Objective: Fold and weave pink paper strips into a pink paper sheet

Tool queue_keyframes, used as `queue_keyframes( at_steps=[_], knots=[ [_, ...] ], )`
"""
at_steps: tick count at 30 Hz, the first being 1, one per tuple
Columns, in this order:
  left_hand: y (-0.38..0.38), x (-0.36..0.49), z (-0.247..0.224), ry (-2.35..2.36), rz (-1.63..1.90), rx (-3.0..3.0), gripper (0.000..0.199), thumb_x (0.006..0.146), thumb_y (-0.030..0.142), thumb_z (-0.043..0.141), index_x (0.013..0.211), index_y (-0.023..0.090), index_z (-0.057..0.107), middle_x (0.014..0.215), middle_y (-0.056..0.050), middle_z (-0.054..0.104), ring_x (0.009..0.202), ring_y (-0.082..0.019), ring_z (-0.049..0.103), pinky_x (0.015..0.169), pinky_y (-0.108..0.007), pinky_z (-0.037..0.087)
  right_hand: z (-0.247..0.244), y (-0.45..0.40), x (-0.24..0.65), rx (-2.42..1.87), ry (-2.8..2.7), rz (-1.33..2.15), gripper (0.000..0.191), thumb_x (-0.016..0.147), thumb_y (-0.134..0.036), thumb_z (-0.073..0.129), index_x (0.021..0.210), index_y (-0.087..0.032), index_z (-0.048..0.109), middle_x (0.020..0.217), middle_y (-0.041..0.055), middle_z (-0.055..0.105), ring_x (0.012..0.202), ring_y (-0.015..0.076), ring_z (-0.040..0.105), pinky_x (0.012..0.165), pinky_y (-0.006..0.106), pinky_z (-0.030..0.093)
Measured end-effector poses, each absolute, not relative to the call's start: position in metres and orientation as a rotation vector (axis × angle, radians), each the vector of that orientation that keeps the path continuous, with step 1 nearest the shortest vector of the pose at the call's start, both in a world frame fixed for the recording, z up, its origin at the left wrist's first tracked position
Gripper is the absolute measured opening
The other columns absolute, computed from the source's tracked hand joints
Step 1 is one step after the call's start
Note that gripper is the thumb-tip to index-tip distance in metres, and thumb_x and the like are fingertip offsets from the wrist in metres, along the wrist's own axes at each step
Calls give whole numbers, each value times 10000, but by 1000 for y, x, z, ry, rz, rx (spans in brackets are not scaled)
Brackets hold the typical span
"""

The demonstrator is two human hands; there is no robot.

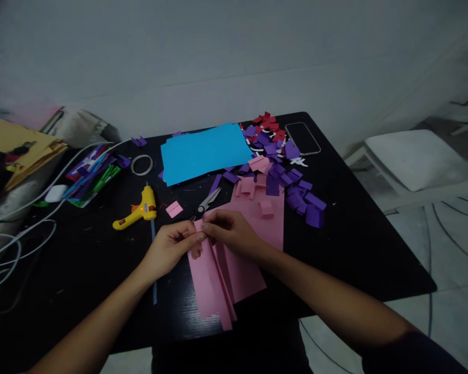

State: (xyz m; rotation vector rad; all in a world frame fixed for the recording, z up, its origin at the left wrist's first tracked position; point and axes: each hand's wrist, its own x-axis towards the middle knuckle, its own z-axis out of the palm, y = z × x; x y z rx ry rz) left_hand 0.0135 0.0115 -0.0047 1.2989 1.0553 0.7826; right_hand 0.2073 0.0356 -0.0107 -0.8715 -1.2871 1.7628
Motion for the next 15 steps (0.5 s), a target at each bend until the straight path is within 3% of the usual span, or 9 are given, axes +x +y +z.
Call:
queue_keyframes(
  at_steps=[15],
  knots=[
    [8,12,-6,1046,731,1414,344,992,422,645,763,172,701,679,-35,709,577,-140,670,579,-254,568,-10,35,206,-929,-1256,1792,337,819,-491,816,735,-186,699,693,-9,613,650,140,573,620,275,484]
  ],
)
